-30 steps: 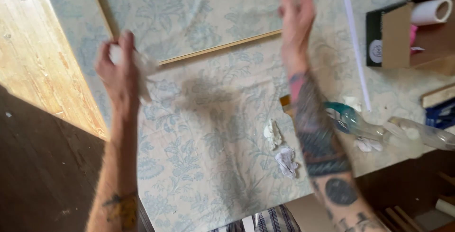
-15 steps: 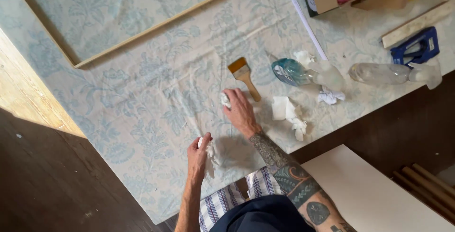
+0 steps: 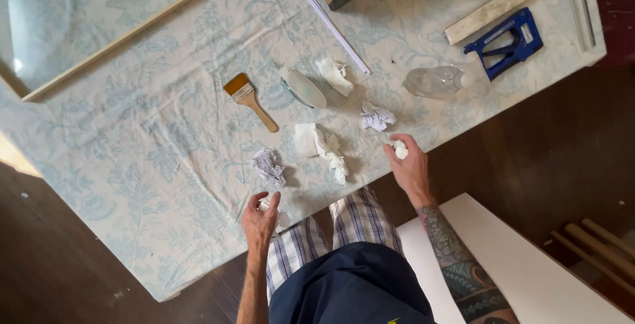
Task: Cleaning a workbench and organizing a wooden frame and tools.
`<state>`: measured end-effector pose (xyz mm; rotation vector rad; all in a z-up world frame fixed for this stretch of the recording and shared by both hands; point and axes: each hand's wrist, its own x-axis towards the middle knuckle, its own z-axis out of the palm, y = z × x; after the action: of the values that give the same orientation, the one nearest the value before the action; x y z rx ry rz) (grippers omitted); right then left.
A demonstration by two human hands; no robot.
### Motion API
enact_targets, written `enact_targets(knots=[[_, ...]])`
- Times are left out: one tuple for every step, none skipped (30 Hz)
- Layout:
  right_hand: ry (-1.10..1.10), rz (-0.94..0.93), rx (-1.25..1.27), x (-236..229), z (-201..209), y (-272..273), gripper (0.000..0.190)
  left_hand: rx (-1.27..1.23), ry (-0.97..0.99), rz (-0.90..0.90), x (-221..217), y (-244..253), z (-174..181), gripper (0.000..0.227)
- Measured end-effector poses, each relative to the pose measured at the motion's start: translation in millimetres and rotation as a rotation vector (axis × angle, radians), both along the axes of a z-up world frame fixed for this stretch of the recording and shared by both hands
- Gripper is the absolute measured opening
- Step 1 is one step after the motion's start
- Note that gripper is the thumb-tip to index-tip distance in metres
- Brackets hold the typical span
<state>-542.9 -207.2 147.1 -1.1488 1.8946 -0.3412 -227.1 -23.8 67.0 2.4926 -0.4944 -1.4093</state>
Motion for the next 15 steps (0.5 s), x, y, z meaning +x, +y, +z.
enact_targets(knots=[[0.074,0.142,-0.096,-3.2,0.9,-17.2,0.037,-0.036,-0.085,0.022,-3.2,-6.4,1.6,0.062],[0.145,0.282,-0.187,-5.0,2.3,-29.2,0.049,-0.062,-0.172,0.043,-5.2,-6.9,5.4,0.069],[0.126,0.296,-0.182,-4.3,-1.3,-40.6,0.049,-0.052,-0.189,0.056,-7.2,-16.3,12.3,0.069],[0.17,0.336,-0.211,-3.2,-4.9,-52.2,0.058,-0.073,-0.206,0.083,-8.5,-27.1,17.6,0.068],[0.214,0.375,-0.242,-0.5,-9.3,-63.9,0.067,-0.094,-0.223,0.11,-8.3,-38.3,22.0,0.067],[0.202,0.387,-0.231,3.0,-15.2,-59.3,0.067,-0.08,-0.233,0.12,-12.6,-44.8,30.9,0.067],[0.094,0.383,-0.249,7.3,-21.0,-54.8,0.055,-0.121,-0.21,0.218,-16.0,-52.0,39.3,0.062],[-0.004,0.375,-0.276,9.4,-26.2,-56.6,0.043,-0.176,-0.179,0.315,-21.0,-66.8,43.7,0.06],[-0.006,0.383,-0.275,20.4,-31.6,-43.4,0.043,-0.175,-0.181,0.323,-23.9,-65.0,39.3,0.06],[-0.065,0.444,-0.244,30.6,-36.3,-31.3,0.047,-0.224,0.023,0.532,-26.8,-65.7,34.4,0.055],[-0.123,0.506,-0.213,40.8,-41.1,-19.1,0.05,-0.273,0.232,0.738,-29.6,-66.4,29.4,0.052],[-0.125,0.509,-0.214,54.9,-47.3,-17.2,0.05,-0.274,0.23,0.741,-33.7,-70.7,32.5,0.052],[-0.058,0.545,-0.206,69.1,-53.8,-15.0,0.058,-0.281,0.439,0.817,-37.9,-74.8,35.2,0.044],[0.01,0.578,-0.196,82.4,-59.9,-11.4,0.065,-0.282,0.651,0.885,-42.4,-78.1,38.2,0.042],[0.009,0.579,-0.193,97.6,-59.1,-21.4,0.065,-0.28,0.65,0.886,-39.8,-77.8,34.3,0.042]])
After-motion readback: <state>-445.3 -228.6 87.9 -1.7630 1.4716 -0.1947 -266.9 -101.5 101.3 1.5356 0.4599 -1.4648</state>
